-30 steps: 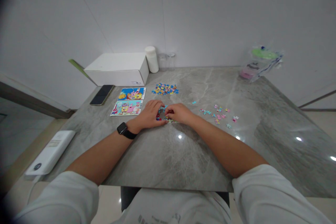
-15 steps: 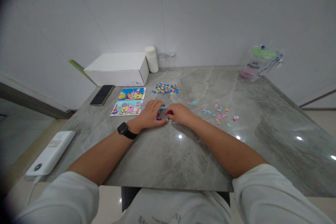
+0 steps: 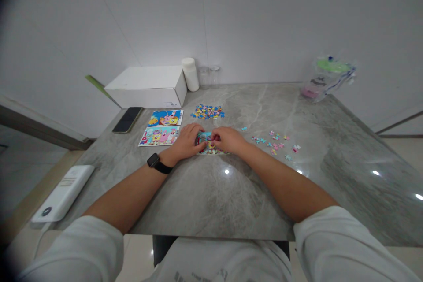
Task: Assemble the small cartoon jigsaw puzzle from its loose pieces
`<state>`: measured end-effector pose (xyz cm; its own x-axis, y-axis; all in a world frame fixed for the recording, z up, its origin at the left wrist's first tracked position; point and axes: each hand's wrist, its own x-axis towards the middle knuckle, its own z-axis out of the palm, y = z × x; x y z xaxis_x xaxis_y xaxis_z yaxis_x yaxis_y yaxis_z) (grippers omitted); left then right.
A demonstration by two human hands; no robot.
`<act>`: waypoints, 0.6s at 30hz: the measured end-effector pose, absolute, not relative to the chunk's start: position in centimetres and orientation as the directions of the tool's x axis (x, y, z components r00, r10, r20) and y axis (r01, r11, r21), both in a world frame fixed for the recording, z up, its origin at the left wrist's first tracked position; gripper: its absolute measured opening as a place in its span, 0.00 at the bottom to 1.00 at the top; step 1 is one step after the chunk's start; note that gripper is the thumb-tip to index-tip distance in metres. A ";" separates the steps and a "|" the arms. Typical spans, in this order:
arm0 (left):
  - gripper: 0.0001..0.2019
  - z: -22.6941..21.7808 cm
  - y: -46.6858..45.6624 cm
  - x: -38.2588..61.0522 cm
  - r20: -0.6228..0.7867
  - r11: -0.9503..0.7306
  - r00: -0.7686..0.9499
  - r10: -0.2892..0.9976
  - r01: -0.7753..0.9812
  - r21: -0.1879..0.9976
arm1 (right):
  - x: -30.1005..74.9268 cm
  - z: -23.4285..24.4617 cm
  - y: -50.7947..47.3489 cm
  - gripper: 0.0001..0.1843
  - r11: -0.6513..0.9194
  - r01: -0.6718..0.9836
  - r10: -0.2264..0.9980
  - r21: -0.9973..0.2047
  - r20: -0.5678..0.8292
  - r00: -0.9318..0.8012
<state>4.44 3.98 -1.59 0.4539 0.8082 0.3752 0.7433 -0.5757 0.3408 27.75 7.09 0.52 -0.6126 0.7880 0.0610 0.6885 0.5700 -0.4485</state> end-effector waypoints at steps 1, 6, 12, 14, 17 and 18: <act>0.18 -1.6 4.0 4.5 0.372 -0.574 0.455 0.809 0.745 0.338 | 27.6 0.5 7.0 0.04 0.569 0.690 0.787 -0.447 0.053 -0.615; 0.20 -1.8 3.8 4.7 0.352 -0.565 0.457 0.817 0.757 0.328 | 27.2 0.5 6.6 0.06 0.555 0.709 0.793 -0.435 0.021 -0.608; 0.21 -1.7 3.7 4.9 0.318 -0.549 0.457 0.831 0.768 0.331 | 27.2 0.3 6.6 0.06 0.572 0.711 0.781 -0.408 0.006 -0.625; 0.21 -1.7 3.7 4.9 0.319 -0.549 0.457 0.830 0.767 0.332 | 27.2 0.3 6.6 0.06 0.572 0.715 0.782 -0.402 0.005 -0.623; 0.22 -1.9 3.8 4.9 0.329 -0.552 0.455 0.828 0.767 0.328 | 27.2 0.2 6.6 0.06 0.574 0.715 0.781 -0.398 0.003 -0.625; 0.22 -2.0 3.8 5.0 0.329 -0.551 0.454 0.828 0.768 0.327 | 27.1 0.2 6.6 0.06 0.576 0.713 0.779 -0.399 0.005 -0.627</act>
<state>4.95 3.77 -1.97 0.4537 0.8281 0.3293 0.7680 -0.5508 0.3268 27.15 6.62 0.18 -0.6266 0.7793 0.0049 0.7134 0.5762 -0.3988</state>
